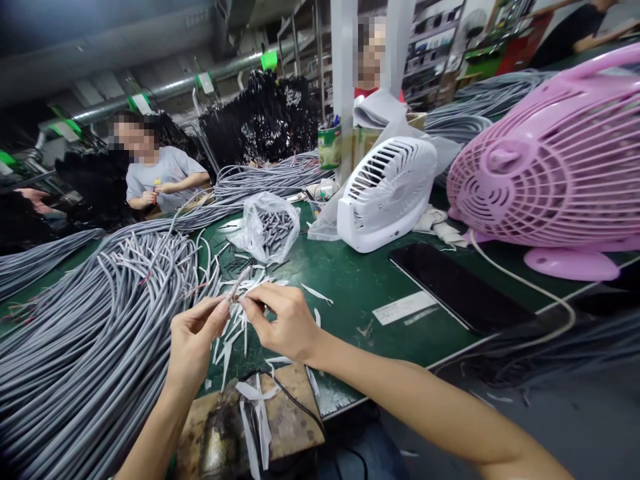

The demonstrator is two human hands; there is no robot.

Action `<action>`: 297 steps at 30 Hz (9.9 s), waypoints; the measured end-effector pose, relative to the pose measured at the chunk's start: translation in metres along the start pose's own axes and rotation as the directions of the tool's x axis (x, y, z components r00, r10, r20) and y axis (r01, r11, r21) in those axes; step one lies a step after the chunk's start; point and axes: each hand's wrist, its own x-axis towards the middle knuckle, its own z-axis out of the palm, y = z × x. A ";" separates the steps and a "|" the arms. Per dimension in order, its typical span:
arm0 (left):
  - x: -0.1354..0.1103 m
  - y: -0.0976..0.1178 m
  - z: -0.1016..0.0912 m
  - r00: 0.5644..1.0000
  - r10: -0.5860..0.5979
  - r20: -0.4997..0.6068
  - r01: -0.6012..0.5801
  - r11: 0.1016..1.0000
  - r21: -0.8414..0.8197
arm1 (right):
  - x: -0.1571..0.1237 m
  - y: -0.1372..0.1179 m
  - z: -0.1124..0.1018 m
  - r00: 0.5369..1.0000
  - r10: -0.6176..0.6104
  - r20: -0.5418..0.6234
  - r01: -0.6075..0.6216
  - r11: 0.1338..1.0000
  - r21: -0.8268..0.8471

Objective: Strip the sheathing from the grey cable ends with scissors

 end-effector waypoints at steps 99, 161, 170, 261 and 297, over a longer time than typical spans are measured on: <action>0.002 0.005 0.006 0.961 -0.269 0.060 0.275 0.921 -0.278 | 0.003 0.003 0.002 0.999 0.031 0.030 -0.028 0.996 -0.084; -0.005 -0.009 -0.003 0.935 0.339 -0.101 -0.284 0.889 0.359 | -0.005 0.000 0.002 0.990 -0.125 0.071 0.141 0.937 -0.321; -0.006 -0.007 -0.003 0.901 0.429 -0.064 -0.350 0.806 0.477 | -0.005 0.000 0.001 0.991 -0.117 0.067 0.133 0.935 -0.328; 0.000 -0.005 -0.002 0.991 -0.126 -0.047 0.123 0.990 -0.068 | 0.001 0.003 0.005 0.977 0.200 0.068 -0.209 0.965 0.159; -0.005 -0.003 -0.002 0.988 0.148 -0.053 -0.136 0.973 0.187 | 0.006 0.007 -0.004 0.978 -0.204 -0.032 0.188 0.944 -0.269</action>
